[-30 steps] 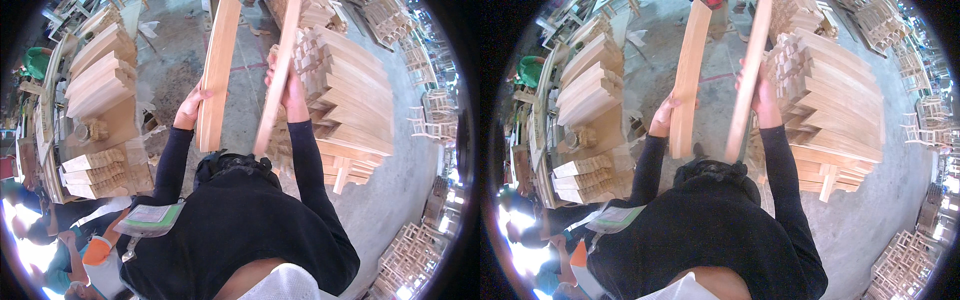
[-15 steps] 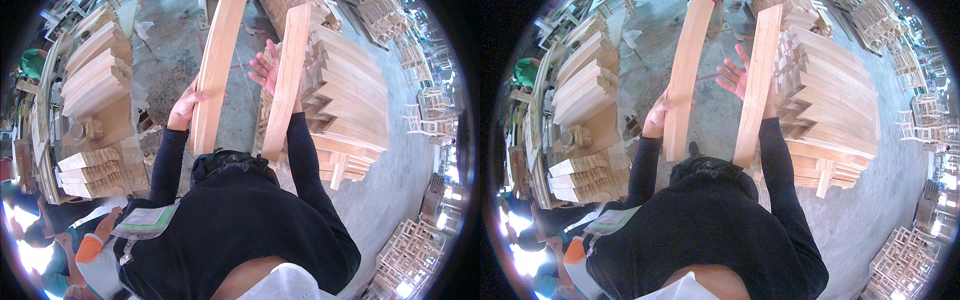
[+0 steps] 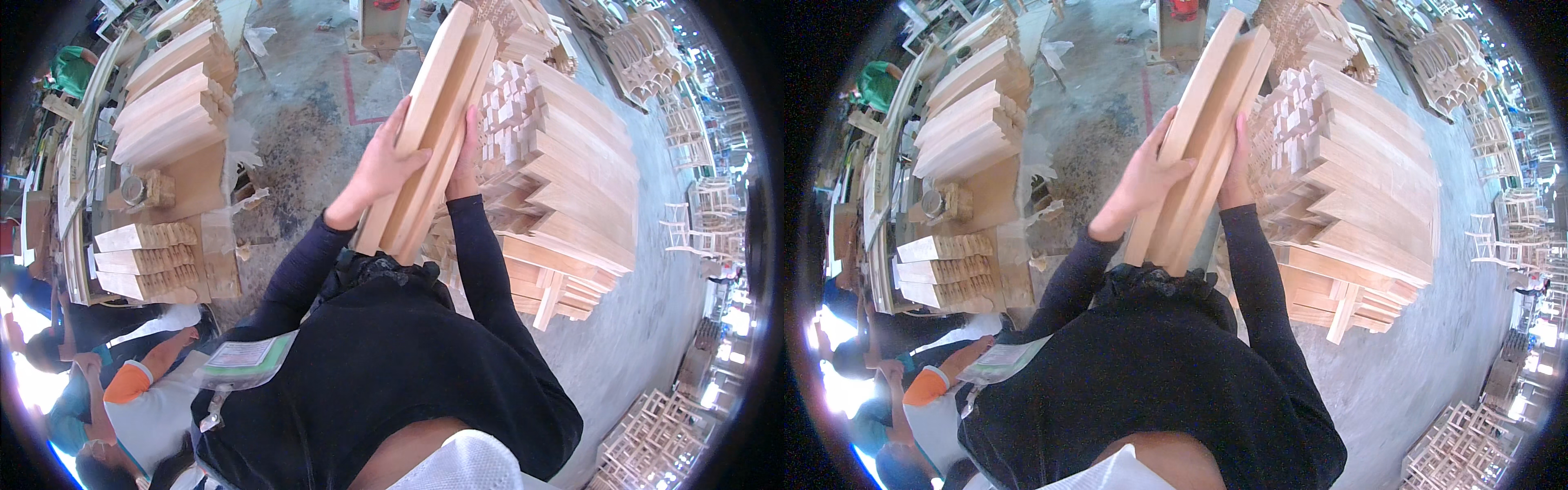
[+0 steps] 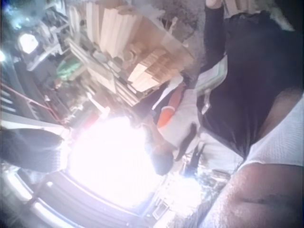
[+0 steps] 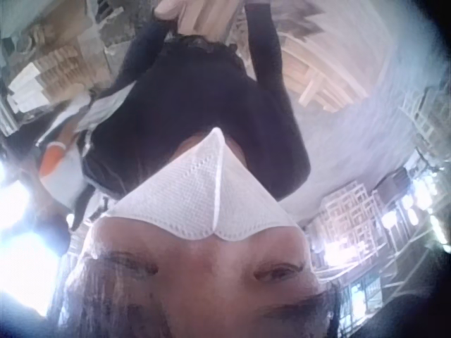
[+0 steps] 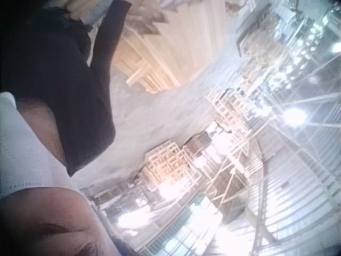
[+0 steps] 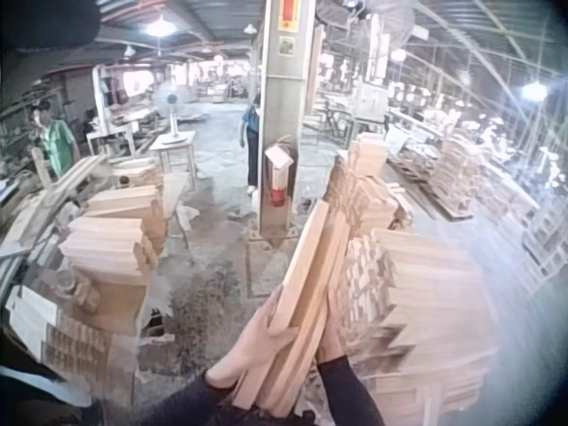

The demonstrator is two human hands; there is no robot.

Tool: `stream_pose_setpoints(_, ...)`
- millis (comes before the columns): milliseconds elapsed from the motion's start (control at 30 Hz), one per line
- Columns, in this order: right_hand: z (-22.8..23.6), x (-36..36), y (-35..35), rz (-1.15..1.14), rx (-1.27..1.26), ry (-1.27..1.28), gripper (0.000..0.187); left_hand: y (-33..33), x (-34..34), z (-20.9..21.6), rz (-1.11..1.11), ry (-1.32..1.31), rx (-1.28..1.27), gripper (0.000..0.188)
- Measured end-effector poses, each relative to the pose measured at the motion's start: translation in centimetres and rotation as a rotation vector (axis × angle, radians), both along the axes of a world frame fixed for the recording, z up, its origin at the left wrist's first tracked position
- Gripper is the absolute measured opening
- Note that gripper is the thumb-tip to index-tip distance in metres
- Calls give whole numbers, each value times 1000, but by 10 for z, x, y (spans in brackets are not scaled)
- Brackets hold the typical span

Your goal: The person picks up wooden planks and wipes them with a cloth. They then walk across the workshop floor, pick up a piece of cardboard, tear it, and place it on a workbench.

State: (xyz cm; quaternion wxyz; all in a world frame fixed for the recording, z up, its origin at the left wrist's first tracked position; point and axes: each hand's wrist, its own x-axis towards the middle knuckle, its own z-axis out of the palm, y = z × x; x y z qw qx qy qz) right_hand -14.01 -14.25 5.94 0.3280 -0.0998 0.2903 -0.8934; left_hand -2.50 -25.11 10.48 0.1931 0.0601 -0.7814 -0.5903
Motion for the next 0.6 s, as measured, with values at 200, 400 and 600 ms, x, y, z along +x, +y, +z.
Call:
stream_pose_setpoints(200,-42,-12,23,279,-490,-304,73,-39,29,20,-227,-46,599,58)
stream_pose_setpoints(400,-44,-18,29,327,-471,-181,64,-59,47,12,-217,0,772,57)
stream_pose_setpoints(600,-27,-21,12,476,-659,-278,65,-51,57,15,-113,49,800,48)
